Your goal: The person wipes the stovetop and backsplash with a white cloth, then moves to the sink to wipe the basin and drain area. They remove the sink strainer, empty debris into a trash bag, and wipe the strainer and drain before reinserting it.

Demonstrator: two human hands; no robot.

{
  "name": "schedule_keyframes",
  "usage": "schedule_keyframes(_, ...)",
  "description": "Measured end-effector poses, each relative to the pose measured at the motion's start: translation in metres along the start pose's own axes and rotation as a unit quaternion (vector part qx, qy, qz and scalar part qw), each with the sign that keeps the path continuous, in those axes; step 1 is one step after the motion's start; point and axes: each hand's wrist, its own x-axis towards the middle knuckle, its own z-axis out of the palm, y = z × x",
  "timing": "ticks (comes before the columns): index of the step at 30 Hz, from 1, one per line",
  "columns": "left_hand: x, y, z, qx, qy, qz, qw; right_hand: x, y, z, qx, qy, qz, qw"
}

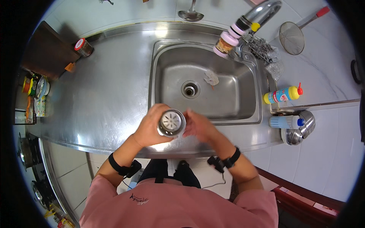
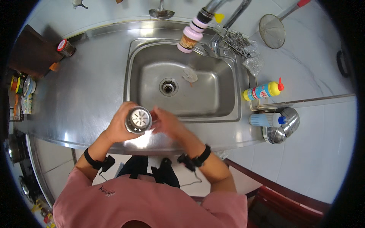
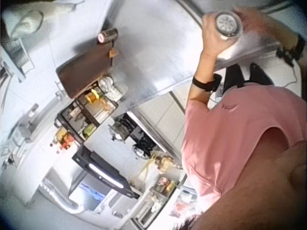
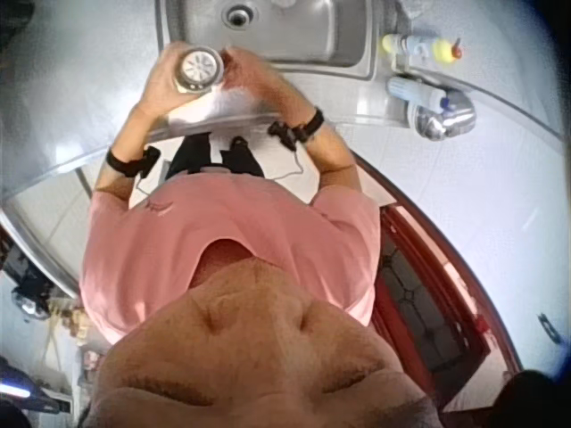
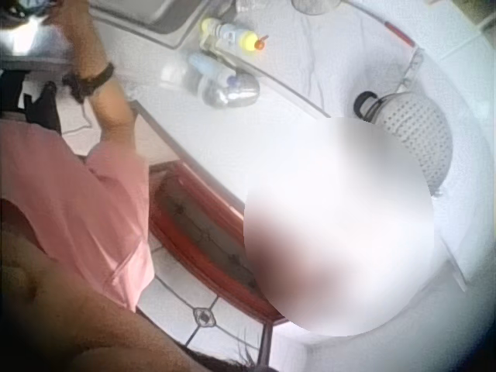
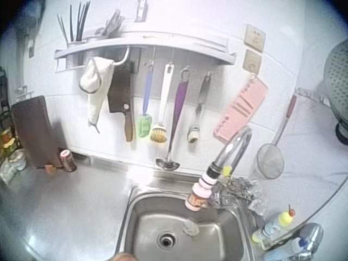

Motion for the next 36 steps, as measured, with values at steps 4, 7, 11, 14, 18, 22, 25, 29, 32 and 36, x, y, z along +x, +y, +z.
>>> schedule_keyframes(4, -0.004, -0.033, -0.037, 0.06, 0.038, -0.067, 0.995, 0.064, -0.059, -0.086, -0.357, 0.175, -0.046, 0.916)
schedule_keyframes(7, -0.008, -0.06, -0.048, 0.051, 0.037, -0.155, 0.986, 0.094, -0.089, -0.151, -0.647, 0.296, -0.083, 0.698)
schedule_keyframes(11, -0.013, -0.087, -0.043, 0.002, 0.063, -0.221, 0.973, 0.13, -0.108, -0.201, -0.728, 0.284, -0.002, 0.624)
schedule_keyframes(14, -0.013, -0.104, -0.034, 0.012, 0.066, -0.223, 0.972, 0.156, -0.105, -0.222, -0.741, 0.278, 0.013, 0.611)
schedule_keyframes(18, -0.016, -0.12, -0.024, 0.074, 0.082, -0.182, 0.977, 0.195, -0.088, -0.266, -0.798, 0.219, -0.012, 0.561)
schedule_keyframes(22, -0.02, -0.124, -0.018, 0.022, 0.117, -0.248, 0.961, 0.222, -0.074, -0.327, -0.604, 0.202, -0.086, 0.766)
schedule_keyframes(25, -0.02, -0.125, -0.019, 0.03, 0.129, -0.259, 0.957, 0.214, -0.085, -0.353, -0.427, 0.283, -0.249, 0.822)
schedule_keyframes(29, -0.018, -0.127, -0.018, 0.059, 0.117, -0.252, 0.959, 0.188, -0.118, -0.328, -0.353, 0.291, -0.101, 0.883)
schedule_keyframes(32, -0.018, -0.125, -0.017, 0.082, 0.131, -0.263, 0.952, 0.184, -0.113, -0.284, -0.337, 0.176, -0.101, 0.919)
schedule_keyframes(36, -0.017, -0.123, -0.015, 0.103, 0.136, -0.263, 0.95, 0.226, -0.05, -0.243, -0.579, 0.17, -0.14, 0.785)
